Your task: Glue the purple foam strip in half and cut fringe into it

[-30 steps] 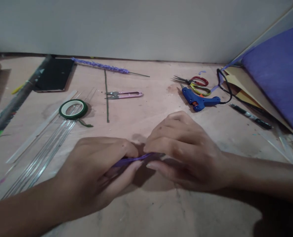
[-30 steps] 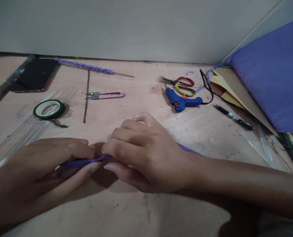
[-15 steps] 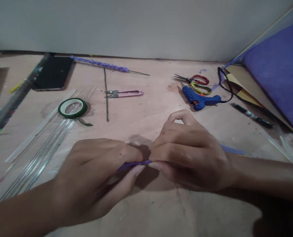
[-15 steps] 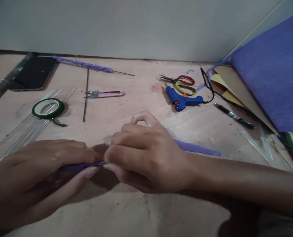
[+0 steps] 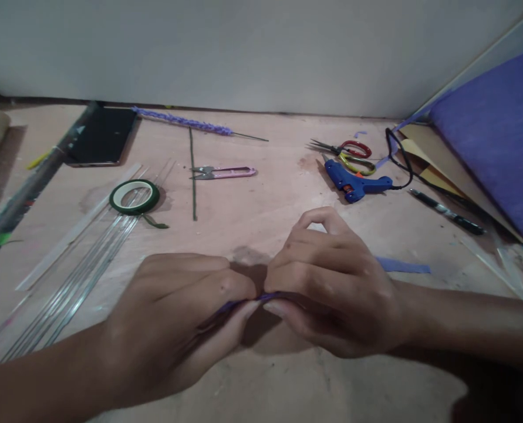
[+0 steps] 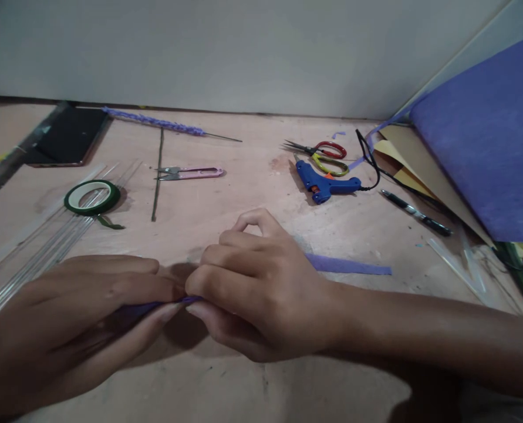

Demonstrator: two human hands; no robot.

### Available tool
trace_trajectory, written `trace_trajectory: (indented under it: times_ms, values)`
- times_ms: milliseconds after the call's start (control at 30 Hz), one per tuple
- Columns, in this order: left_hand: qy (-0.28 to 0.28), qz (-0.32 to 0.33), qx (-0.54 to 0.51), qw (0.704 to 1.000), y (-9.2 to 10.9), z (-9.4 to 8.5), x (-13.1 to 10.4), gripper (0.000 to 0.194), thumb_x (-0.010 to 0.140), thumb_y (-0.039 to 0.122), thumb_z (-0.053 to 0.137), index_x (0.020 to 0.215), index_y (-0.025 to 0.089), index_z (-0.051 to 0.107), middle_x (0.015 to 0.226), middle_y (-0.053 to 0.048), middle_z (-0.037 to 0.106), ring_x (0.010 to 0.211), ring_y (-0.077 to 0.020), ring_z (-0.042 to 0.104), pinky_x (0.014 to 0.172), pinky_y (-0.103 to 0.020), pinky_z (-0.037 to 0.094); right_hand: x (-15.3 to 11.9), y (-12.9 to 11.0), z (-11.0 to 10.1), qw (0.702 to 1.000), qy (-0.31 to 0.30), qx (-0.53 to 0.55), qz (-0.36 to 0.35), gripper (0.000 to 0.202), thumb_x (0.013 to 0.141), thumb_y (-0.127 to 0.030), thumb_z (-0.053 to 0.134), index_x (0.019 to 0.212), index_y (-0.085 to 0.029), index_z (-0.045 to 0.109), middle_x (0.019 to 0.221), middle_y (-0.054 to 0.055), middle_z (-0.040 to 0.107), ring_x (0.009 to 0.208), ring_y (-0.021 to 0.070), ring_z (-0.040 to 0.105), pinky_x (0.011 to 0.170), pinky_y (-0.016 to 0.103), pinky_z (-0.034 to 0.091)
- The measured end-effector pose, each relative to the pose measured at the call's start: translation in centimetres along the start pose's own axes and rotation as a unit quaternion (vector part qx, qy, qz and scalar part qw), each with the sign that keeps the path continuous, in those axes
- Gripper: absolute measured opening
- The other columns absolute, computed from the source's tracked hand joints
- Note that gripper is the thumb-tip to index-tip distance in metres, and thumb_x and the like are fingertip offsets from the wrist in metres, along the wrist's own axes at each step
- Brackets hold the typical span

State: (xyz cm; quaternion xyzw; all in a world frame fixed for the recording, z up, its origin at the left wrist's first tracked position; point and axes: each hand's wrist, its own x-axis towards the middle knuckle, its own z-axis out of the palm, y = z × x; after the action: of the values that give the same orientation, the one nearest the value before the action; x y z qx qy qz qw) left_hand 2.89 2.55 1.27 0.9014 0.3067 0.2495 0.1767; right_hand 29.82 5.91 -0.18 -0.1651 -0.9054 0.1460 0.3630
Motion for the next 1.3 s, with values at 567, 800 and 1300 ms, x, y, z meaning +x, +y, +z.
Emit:
trace_trajectory:
  times_ms: [567,800,1300]
  values:
    - [0.051,-0.007,-0.053,0.997,-0.4,0.9,0.1,0.013,0.107,0.014,0.062,0.102,0.026,0.064,0.075,0.005,0.069,0.053,-0.0127,0.056,0.06,-0.029,0.052,-0.2,0.1,0.1,0.998,0.013,-0.05,-0.022,0.006,0.11,-0.018,0.069,0.106,-0.022,0.068,0.093,-0.003,0.086,0.081,0.0157,0.073,0.104,0.047,0.052]
    - [0.039,0.018,-0.021,0.999,-0.5,1.2,-0.3,0.011,0.113,0.016,0.061,0.107,0.025,0.063,0.081,0.003,0.075,0.063,-0.0167,0.066,0.062,-0.03,0.049,-0.2,0.3,0.1,0.999,0.005,-0.035,-0.026,0.002,0.112,-0.021,0.069,0.11,-0.02,0.07,0.097,0.001,0.087,0.085,0.0173,0.076,0.104,0.047,0.051]
    - [0.043,0.011,0.009,0.999,-1.1,0.7,0.0,0.008,0.111,0.019,0.065,0.107,0.026,0.065,0.08,0.005,0.076,0.061,-0.0144,0.065,0.061,-0.03,0.048,0.2,1.2,-0.5,1.0,-0.005,-0.009,-0.014,0.015,0.109,-0.033,0.074,0.11,-0.019,0.069,0.095,0.001,0.085,0.08,0.0176,0.072,0.097,0.046,0.045]
